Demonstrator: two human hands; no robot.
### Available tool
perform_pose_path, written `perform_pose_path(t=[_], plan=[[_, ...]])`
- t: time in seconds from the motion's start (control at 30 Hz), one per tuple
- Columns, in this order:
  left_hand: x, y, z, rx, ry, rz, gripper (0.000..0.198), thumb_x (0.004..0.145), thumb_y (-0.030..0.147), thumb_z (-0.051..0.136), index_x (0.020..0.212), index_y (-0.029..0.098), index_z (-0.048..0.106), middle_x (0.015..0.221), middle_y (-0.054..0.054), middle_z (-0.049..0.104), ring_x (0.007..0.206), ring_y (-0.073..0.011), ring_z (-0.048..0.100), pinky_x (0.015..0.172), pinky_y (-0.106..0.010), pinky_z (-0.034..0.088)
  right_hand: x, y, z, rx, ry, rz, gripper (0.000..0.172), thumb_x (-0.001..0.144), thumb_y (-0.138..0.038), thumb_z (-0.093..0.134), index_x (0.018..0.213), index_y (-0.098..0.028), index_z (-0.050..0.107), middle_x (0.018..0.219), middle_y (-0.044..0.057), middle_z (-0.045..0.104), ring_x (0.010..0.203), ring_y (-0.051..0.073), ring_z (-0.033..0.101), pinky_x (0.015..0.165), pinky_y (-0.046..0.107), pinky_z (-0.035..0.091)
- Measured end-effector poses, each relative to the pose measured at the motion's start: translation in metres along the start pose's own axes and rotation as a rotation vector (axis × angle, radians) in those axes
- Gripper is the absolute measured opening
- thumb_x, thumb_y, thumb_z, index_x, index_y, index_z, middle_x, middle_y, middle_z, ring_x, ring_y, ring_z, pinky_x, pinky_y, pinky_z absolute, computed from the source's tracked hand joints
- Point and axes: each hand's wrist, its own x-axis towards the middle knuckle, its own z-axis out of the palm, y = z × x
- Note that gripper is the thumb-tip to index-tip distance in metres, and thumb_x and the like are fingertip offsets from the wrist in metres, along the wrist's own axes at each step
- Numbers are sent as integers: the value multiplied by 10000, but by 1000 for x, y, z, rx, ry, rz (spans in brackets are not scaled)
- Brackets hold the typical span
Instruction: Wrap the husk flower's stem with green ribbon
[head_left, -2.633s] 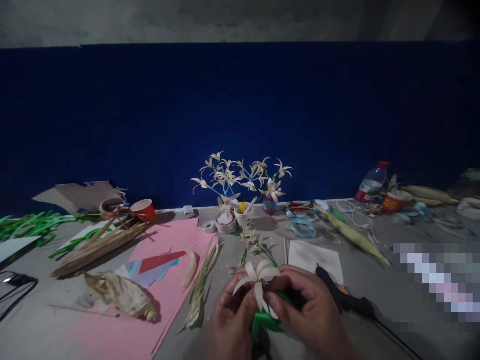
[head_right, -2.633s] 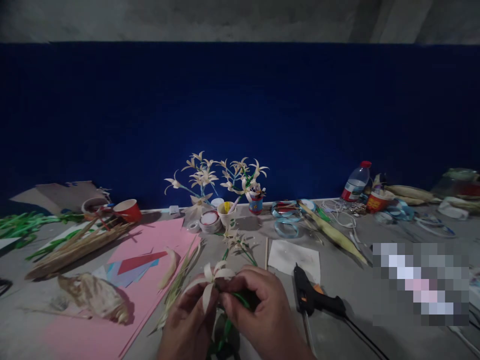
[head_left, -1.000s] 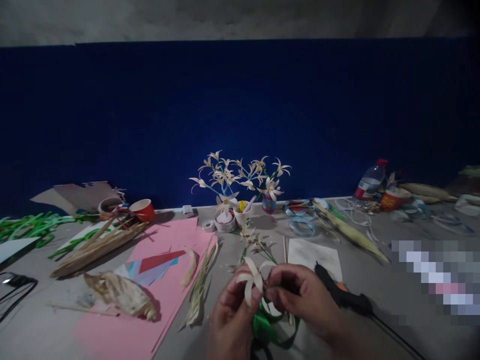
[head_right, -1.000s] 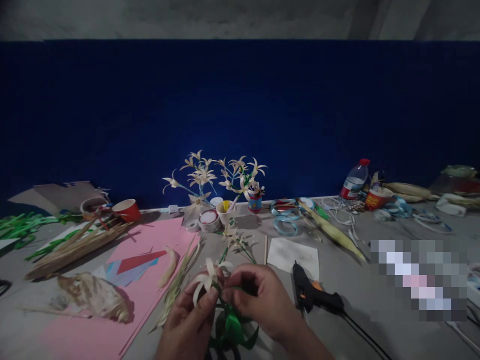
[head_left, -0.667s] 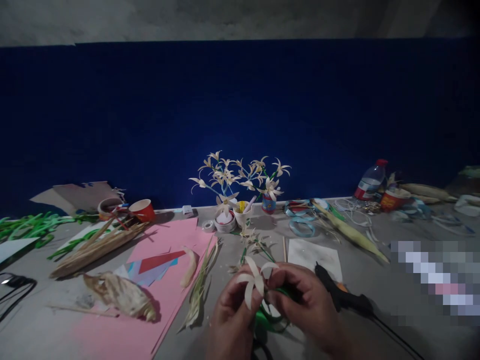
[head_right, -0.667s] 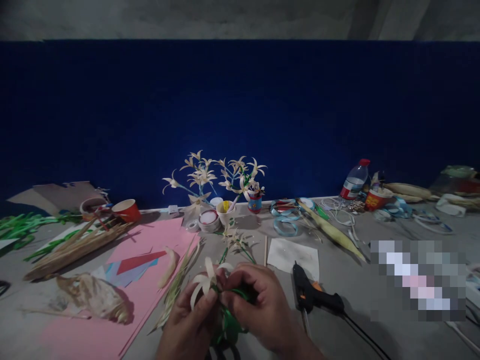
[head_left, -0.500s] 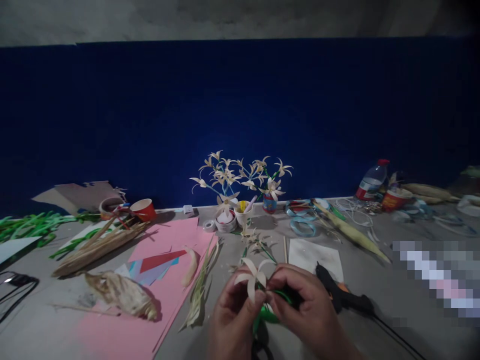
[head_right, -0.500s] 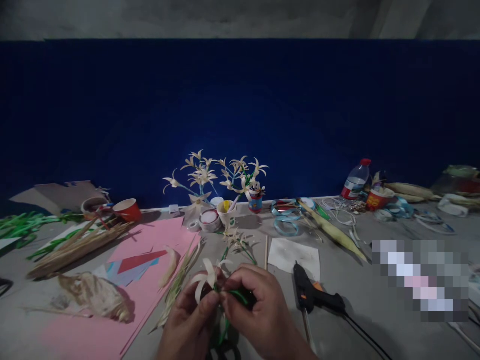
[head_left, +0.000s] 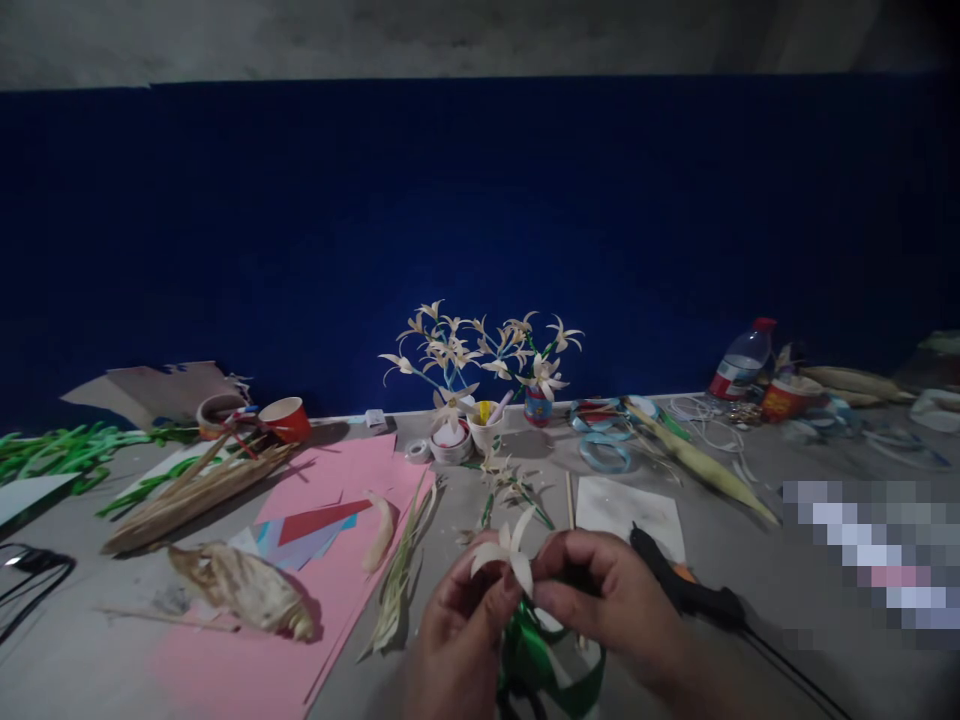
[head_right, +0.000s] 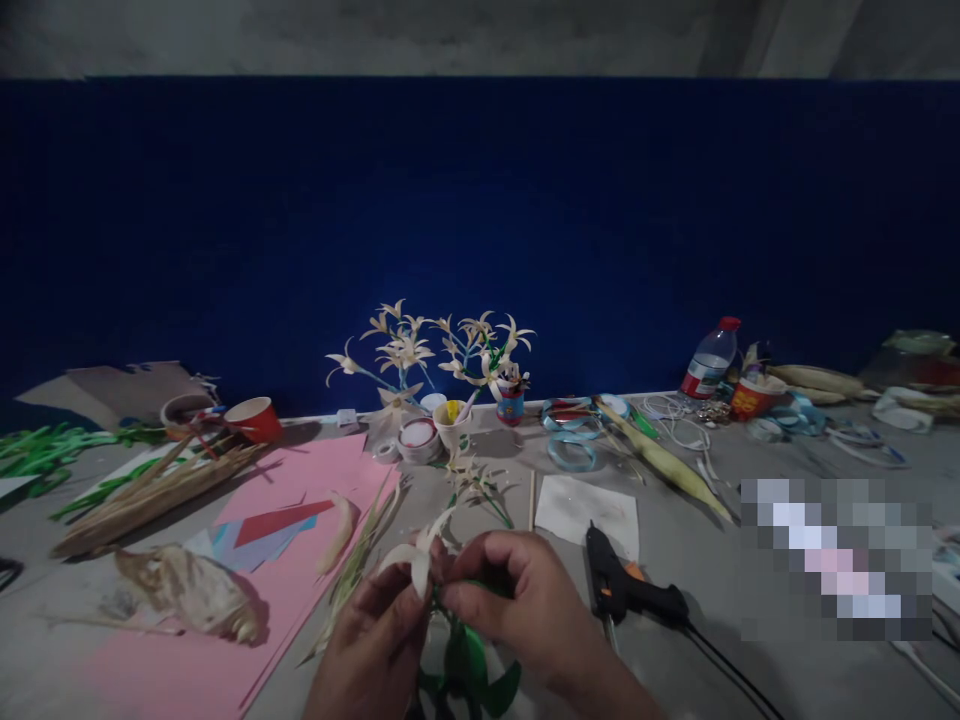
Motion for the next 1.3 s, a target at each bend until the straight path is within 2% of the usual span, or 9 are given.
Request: perform_pose_path(t=[0.1, 0.2, 0.33, 0.43, 0.57, 0.73, 0.93, 1.03, 1.3], plan=[[-2, 3, 4, -4, 1, 24, 343, 398, 316, 961, 644, 201, 752, 705, 5, 751, 711, -155, 691, 684, -205, 535, 1, 2, 0, 25, 30, 45, 230, 638, -322, 814, 682, -169, 647, 646, -33, 583, 598, 105, 469, 574, 220, 380], [-2, 5, 6, 30, -57, 27, 303, 455, 320, 946, 647, 199, 745, 682, 19, 727, 683, -140, 671, 668, -195, 526, 2, 4, 1, 85, 58, 80, 255, 621, -338, 831, 686, -169, 651, 662, -31, 594, 593, 98, 465, 572, 215, 381], [-4, 5, 7, -8, -83, -8, 290, 508, 279, 931, 742, 210, 774, 711, 12, 760, 705, -147, 694, 719, -206, 538, 1, 4, 4, 124, 1, 15, 306, 646, -394, 809, 600, -175, 600, 594, -44, 525, 558, 95, 429, 539, 216, 364], [-5, 3, 9, -27, -34, -13, 341, 496, 291, 934, 799, 221, 793, 762, -16, 796, 794, -186, 726, 774, -242, 557, -1, 7, 5, 114, 66, -54, 271, 659, -362, 792, 620, -186, 591, 648, -27, 558, 599, 116, 483, 562, 223, 394], [-5, -1, 8, 2, -5, 48, 360, 438, 325, 952, 735, 219, 780, 777, -9, 796, 784, -165, 718, 734, -200, 552, -5, 11, 5, -89, 195, -182, 130, 708, -289, 724, 673, -199, 637, 686, 1, 611, 657, 157, 554, 614, 250, 448], [-4, -2, 1, 51, -3, 39, 376, 447, 310, 950, 763, 212, 770, 788, -12, 801, 758, -156, 721, 709, -181, 544, -8, 11, 5, -351, 270, -300, 98, 710, -289, 700, 681, -197, 684, 719, 45, 665, 704, 201, 607, 677, 291, 466], [-5, 3, 0, 122, -28, 10, 409, 486, 336, 933, 850, 209, 796, 827, -41, 805, 846, -200, 721, 741, -201, 536, -4, 1, 0, -229, 57, -218, 141, 753, -296, 684, 661, -193, 651, 670, 8, 630, 664, 166, 571, 621, 251, 430], [-5, 5, 0, 137, -63, 22, 357, 511, 327, 923, 824, 208, 801, 776, -28, 781, 775, -178, 697, 714, -201, 528, -1, -5, -4, -148, -11, -138, 150, 737, -275, 703, 639, -188, 629, 642, -13, 609, 638, 144, 539, 620, 242, 418], [-2, 6, -1, 141, -58, 7, 374, 510, 318, 925, 844, 197, 804, 778, -41, 766, 761, -165, 650, 725, -208, 513, -1, -1, -5, 26, -44, -44, 156, 715, -274, 737, 699, -186, 609, 644, -47, 543, 614, 115, 474, 588, 219, 387]])
